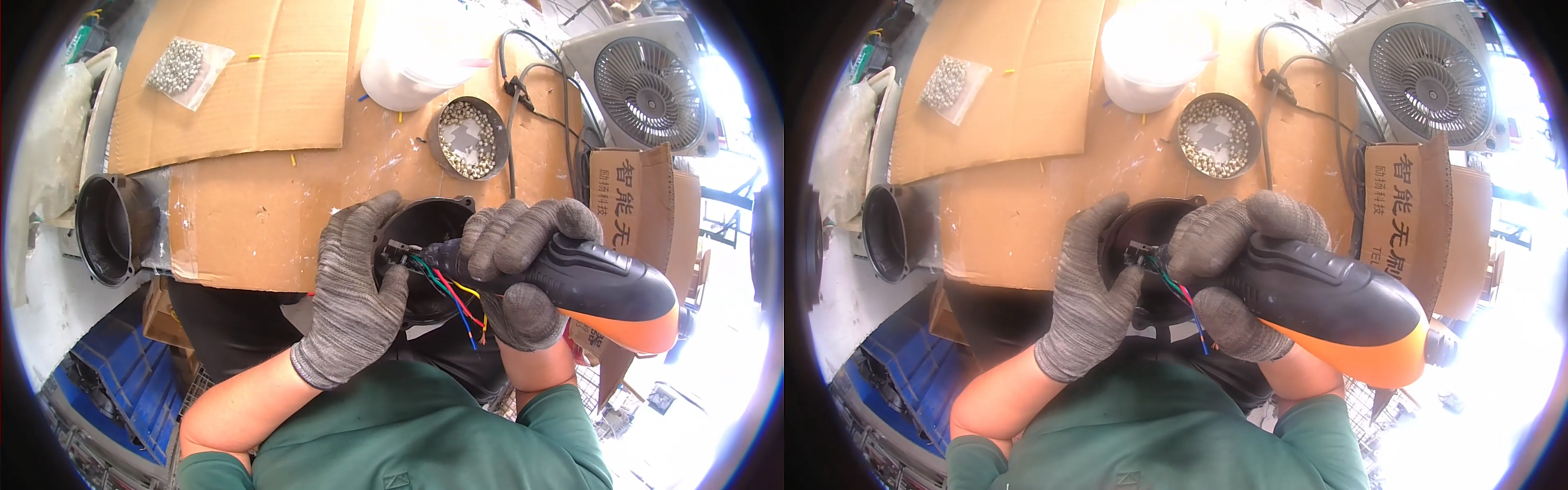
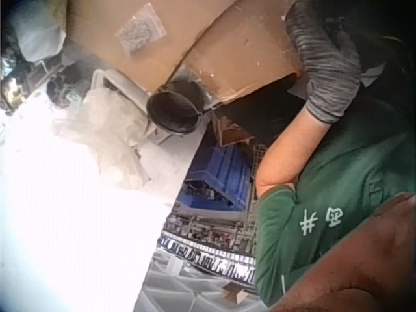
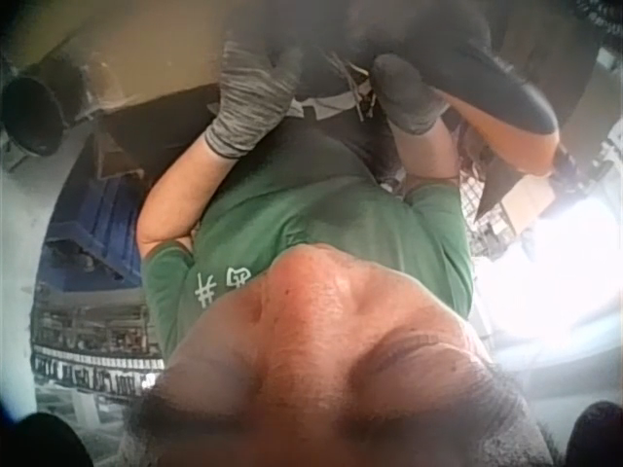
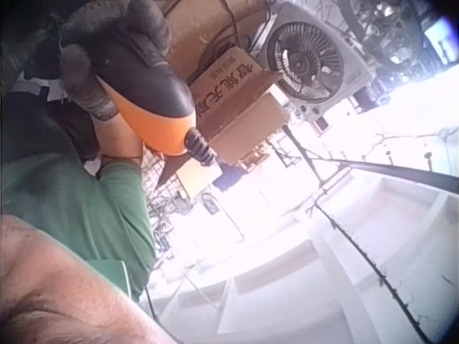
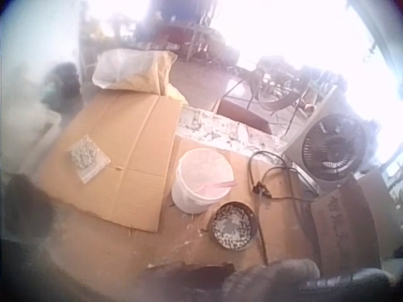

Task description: The person places a circuit board into a plastic housing, applies thermal paste from a container with a spoon, and then secures the board inside the housing using an electric screwdriver.

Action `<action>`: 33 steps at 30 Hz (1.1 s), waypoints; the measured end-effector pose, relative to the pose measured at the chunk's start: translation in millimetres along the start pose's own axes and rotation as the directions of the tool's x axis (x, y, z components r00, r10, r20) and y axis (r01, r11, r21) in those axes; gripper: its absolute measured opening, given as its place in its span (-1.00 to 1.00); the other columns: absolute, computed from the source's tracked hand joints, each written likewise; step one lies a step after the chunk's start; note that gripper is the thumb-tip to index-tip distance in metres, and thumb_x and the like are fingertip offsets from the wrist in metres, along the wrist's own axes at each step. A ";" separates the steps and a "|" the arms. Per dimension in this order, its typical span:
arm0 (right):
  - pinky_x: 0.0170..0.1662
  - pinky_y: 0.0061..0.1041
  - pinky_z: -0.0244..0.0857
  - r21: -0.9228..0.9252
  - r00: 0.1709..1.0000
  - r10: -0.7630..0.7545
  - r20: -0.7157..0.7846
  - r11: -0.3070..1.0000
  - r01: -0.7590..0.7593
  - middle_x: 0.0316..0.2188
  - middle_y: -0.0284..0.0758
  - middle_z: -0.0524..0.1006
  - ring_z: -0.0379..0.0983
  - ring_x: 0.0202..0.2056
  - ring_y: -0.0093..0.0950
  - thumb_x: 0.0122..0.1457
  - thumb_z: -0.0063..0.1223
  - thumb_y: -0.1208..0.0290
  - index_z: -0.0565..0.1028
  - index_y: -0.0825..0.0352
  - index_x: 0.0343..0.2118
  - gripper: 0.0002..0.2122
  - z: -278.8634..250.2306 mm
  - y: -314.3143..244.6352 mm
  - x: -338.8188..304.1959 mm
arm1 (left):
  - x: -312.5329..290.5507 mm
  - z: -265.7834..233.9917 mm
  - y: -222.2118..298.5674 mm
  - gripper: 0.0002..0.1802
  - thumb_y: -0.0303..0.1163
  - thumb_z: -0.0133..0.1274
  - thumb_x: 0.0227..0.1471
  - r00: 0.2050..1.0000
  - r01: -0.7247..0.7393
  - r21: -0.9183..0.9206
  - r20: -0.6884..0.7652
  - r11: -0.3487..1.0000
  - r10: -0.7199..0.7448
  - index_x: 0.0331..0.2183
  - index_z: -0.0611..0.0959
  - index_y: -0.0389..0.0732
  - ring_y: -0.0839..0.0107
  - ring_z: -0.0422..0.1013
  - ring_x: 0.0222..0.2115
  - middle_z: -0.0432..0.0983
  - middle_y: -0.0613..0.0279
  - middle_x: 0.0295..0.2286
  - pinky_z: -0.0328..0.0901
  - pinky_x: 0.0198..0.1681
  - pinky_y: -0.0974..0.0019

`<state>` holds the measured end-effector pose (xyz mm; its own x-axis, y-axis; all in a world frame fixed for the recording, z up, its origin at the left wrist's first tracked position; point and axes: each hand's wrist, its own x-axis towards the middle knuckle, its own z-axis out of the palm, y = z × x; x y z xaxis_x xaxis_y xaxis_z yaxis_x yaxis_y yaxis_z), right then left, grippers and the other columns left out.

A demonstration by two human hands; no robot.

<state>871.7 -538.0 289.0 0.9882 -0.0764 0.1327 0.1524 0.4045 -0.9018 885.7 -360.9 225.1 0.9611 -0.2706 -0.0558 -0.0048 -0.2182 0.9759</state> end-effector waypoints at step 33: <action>0.05 -0.50 0.41 0.233 0.878 0.127 0.461 0.937 -0.258 -0.14 -0.20 0.56 0.51 -0.11 -0.46 0.33 0.02 0.22 0.36 0.50 0.17 -0.51 21.9 1.7 34.0 | -1.7 6.6 -7.4 -0.33 -0.34 0.28 0.09 0.996 0.062 -0.389 0.078 0.919 -0.035 0.14 0.35 -0.27 0.27 0.39 0.06 0.39 0.08 0.03 0.32 0.17 0.19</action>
<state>905.8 -519.9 301.0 0.8941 0.4048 0.1916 -0.1090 0.6117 -0.7836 882.3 -365.0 216.6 0.9362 -0.3351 -0.1058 0.1630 0.1473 0.9756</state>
